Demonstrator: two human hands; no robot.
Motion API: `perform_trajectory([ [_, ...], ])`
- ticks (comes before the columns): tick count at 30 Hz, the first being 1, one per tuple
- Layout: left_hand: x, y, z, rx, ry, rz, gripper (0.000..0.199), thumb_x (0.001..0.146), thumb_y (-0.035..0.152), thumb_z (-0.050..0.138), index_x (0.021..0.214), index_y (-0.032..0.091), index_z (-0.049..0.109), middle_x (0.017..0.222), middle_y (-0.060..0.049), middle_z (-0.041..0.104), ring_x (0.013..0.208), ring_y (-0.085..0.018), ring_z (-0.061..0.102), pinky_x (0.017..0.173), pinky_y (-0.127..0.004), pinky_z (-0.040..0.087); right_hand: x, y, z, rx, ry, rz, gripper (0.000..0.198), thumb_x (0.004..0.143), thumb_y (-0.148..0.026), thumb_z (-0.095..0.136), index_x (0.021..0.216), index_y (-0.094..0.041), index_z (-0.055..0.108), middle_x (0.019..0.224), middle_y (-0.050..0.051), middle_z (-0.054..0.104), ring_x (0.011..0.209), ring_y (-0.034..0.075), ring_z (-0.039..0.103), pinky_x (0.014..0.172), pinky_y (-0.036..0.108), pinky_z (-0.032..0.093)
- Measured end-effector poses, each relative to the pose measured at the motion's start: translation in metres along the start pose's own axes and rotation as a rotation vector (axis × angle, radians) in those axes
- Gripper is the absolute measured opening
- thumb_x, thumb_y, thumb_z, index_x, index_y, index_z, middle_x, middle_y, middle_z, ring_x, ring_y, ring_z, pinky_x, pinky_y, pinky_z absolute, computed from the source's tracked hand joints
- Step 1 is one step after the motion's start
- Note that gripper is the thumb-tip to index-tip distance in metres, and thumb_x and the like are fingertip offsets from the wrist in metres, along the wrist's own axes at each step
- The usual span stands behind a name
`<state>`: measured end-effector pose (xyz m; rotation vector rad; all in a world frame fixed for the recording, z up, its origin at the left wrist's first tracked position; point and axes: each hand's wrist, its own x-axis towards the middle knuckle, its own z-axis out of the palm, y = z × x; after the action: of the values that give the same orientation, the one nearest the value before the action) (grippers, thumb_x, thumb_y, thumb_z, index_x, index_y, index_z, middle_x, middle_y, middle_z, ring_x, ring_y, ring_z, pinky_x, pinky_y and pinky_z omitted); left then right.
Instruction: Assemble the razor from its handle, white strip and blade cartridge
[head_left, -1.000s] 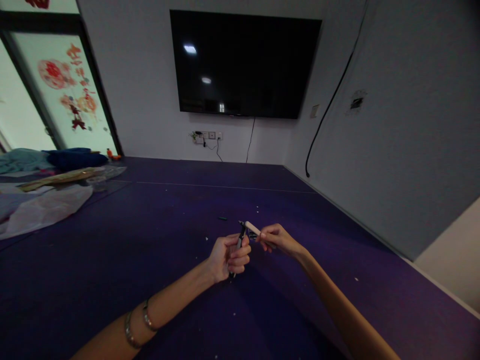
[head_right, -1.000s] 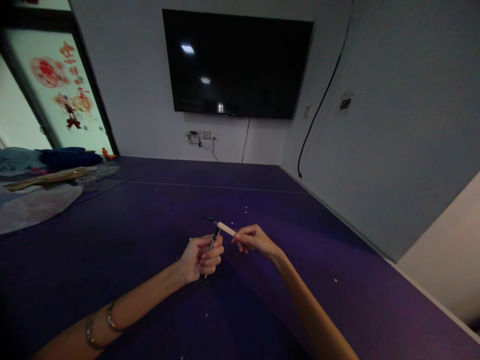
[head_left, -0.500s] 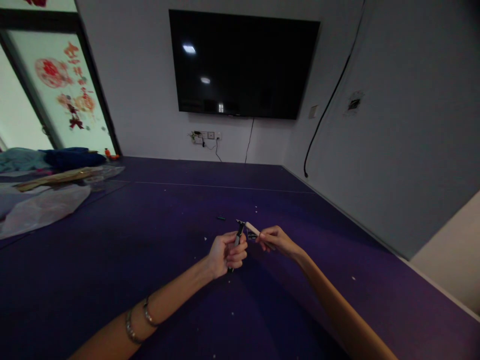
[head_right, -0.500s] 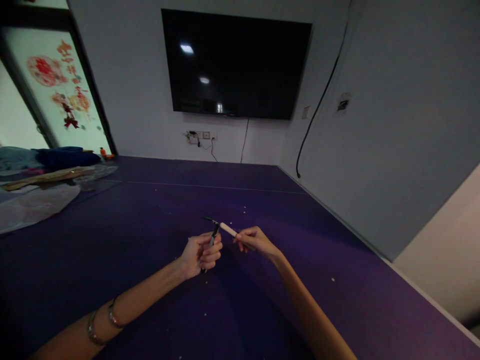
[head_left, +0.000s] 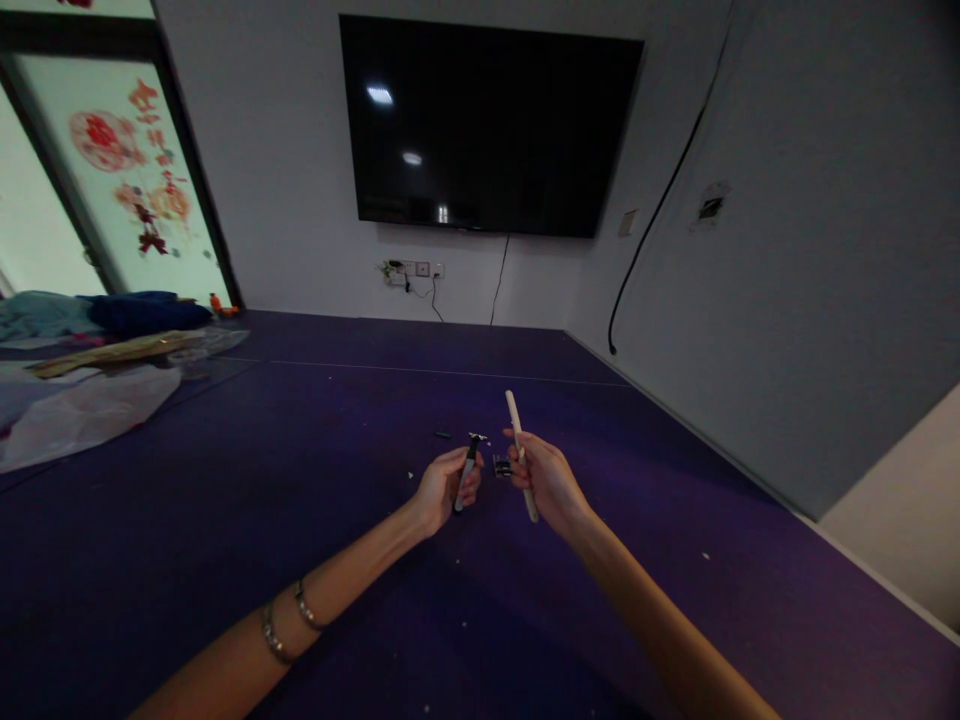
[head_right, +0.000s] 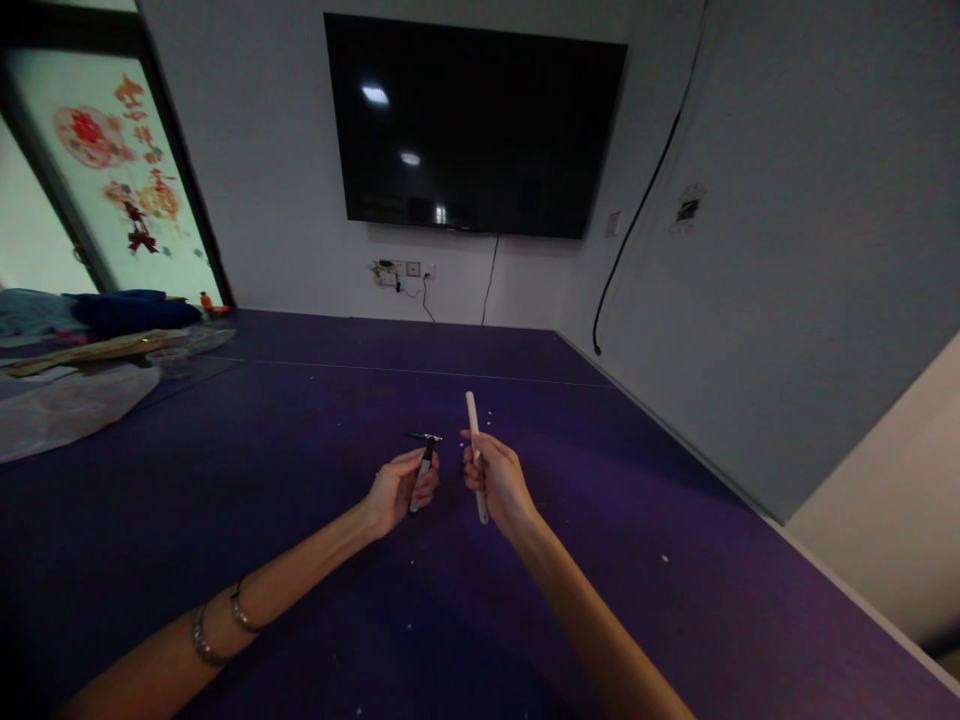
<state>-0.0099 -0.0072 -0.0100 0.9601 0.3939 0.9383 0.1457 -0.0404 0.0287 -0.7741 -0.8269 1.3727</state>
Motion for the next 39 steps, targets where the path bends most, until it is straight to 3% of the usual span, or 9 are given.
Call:
perform_trajectory([
  [6, 0.002, -0.002, 0.001, 0.068, 0.08, 0.03, 0.016, 0.071, 0.029, 0.056, 0.077, 0.014, 0.056, 0.051, 0.004, 0.042, 0.04, -0.006, 0.035, 0.042, -0.02, 0.031, -0.036, 0.006, 0.038, 0.174, -0.045, 0.153, 0.024, 0.069, -0.031, 0.062, 0.086, -0.014, 0.057, 0.052, -0.005, 0.047, 0.035, 0.002, 0.029, 0.033, 0.014, 0.014],
  [9, -0.001, 0.0, 0.005, 0.094, 0.128, 0.041, 0.016, 0.07, 0.03, 0.057, 0.074, 0.014, 0.056, 0.051, 0.004, 0.045, 0.041, -0.007, 0.038, 0.044, -0.02, 0.032, -0.045, 0.014, 0.047, 0.172, -0.078, 0.145, 0.023, 0.07, -0.033, 0.062, 0.082, -0.015, 0.055, 0.053, -0.005, 0.047, 0.035, 0.001, 0.027, 0.033, 0.014, 0.013],
  [16, -0.005, 0.004, 0.008, 0.106, 0.23, 0.011, 0.01, 0.067, 0.024, 0.057, 0.067, 0.016, 0.05, 0.053, 0.005, 0.048, 0.041, -0.006, 0.039, 0.042, -0.018, 0.029, -0.054, 0.03, 0.049, 0.188, -0.077, 0.174, 0.028, 0.072, -0.039, 0.062, 0.086, -0.016, 0.054, 0.052, -0.006, 0.047, 0.035, 0.002, 0.028, 0.033, 0.014, 0.014],
  [21, -0.006, 0.003, 0.009, 0.096, 0.202, -0.007, 0.016, 0.068, 0.023, 0.058, 0.06, 0.016, 0.045, 0.048, 0.007, 0.04, 0.04, -0.005, 0.037, 0.043, -0.017, 0.029, -0.059, 0.035, 0.05, 0.171, -0.074, 0.213, 0.03, 0.074, -0.045, 0.058, 0.08, -0.016, 0.054, 0.048, -0.006, 0.045, 0.034, 0.002, 0.028, 0.033, 0.015, 0.014],
  [26, -0.008, 0.003, 0.013, 0.098, 0.189, -0.003, 0.012, 0.066, 0.02, 0.058, 0.063, 0.015, 0.048, 0.051, 0.005, 0.044, 0.042, -0.005, 0.04, 0.044, -0.017, 0.03, -0.055, 0.037, 0.048, 0.176, -0.091, 0.161, 0.03, 0.073, -0.046, 0.059, 0.078, -0.017, 0.053, 0.045, -0.008, 0.041, 0.032, 0.001, 0.023, 0.032, 0.015, 0.011],
  [34, -0.007, 0.0, 0.011, 0.096, 0.106, -0.002, 0.021, 0.074, 0.027, 0.054, 0.059, 0.015, 0.045, 0.047, 0.005, 0.041, 0.035, -0.003, 0.03, 0.036, -0.017, 0.021, -0.067, 0.058, 0.046, 0.167, -0.064, 0.172, 0.03, 0.076, -0.049, 0.055, 0.077, -0.019, 0.049, 0.042, -0.01, 0.037, 0.032, 0.002, 0.02, 0.032, 0.016, 0.01],
  [39, -0.008, -0.003, 0.011, 0.097, 0.15, 0.014, 0.019, 0.074, 0.025, 0.055, 0.06, 0.015, 0.046, 0.044, 0.007, 0.038, 0.035, -0.003, 0.029, 0.037, -0.016, 0.022, -0.067, 0.054, 0.049, 0.186, -0.073, 0.196, 0.03, 0.075, -0.048, 0.057, 0.077, -0.018, 0.05, 0.042, -0.011, 0.035, 0.032, 0.001, 0.018, 0.033, 0.016, 0.007],
])
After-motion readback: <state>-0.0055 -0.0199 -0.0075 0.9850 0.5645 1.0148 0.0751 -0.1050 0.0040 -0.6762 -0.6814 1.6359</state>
